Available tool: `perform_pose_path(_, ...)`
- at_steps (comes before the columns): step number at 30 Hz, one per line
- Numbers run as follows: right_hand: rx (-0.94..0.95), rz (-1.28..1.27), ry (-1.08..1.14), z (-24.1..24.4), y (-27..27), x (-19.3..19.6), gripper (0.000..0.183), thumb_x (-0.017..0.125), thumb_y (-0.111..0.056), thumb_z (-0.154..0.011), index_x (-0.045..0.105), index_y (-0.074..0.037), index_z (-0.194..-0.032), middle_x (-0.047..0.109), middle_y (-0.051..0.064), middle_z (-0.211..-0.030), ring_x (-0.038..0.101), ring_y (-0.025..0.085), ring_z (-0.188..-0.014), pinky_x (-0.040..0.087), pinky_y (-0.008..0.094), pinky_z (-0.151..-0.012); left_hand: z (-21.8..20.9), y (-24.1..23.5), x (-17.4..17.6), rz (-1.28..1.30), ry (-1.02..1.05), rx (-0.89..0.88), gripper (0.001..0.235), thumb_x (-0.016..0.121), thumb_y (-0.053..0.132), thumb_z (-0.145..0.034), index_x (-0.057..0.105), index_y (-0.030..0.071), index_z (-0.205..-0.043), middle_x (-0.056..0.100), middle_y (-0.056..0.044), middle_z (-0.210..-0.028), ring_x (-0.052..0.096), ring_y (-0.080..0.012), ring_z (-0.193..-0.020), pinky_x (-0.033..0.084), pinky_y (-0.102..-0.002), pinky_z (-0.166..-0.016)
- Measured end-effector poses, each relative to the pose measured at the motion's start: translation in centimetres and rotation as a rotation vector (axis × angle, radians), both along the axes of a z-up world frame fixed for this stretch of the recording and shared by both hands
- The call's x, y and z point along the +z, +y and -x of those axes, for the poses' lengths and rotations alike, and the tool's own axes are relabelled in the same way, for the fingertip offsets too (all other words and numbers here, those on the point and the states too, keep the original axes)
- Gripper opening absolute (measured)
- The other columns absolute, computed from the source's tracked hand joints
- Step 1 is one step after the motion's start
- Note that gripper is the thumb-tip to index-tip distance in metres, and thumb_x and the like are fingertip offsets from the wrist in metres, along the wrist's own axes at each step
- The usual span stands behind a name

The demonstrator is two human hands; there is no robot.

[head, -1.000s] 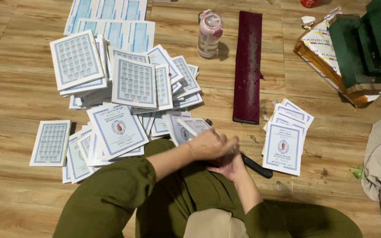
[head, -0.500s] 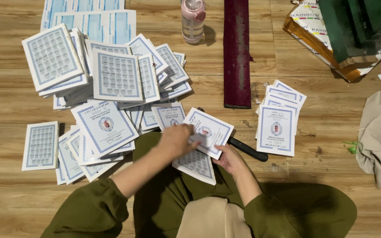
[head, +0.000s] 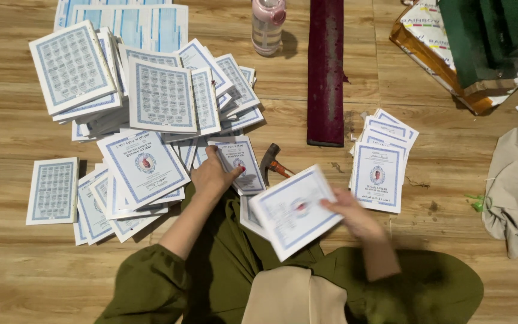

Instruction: Sorting and stacking printed booklets on the floor while inspecting them

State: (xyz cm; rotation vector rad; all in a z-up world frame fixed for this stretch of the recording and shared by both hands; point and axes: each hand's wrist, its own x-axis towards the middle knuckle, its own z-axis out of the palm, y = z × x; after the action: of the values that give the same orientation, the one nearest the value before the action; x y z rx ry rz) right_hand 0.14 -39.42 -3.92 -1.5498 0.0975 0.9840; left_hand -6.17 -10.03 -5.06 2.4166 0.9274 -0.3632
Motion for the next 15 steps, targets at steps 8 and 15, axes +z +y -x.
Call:
perform_pose_path(8,0.051,-0.155,0.099,3.9,4.4,-9.6,0.054,0.076,-0.017,-0.069,0.049,-0.006,-0.115,0.058,0.005,-0.102,0.059,0.015,-0.088,0.052,0.026,-0.074,0.9,-2.8,4.9,0.191,-0.452,0.084,0.064,0.058,0.005,-0.080,0.018,0.006,-0.130,0.063,-0.025,-0.090,0.059,-0.0445,-0.088,0.045,-0.051,-0.077)
perform_pose_path(15,-0.085,-0.188,-0.012,4.5,1.3,-5.7,0.059,0.074,0.004,-0.065,0.050,-0.003,-0.118,0.062,0.008,-0.100,0.058,0.014,-0.088,0.052,0.029,-0.077,1.2,0.1,10.0,0.626,-0.843,0.265,0.054,0.059,0.011,-0.084,0.035,0.007,-0.132,0.062,-0.019,-0.091,0.062,-0.0301,-0.078,0.053,-0.037,-0.070)
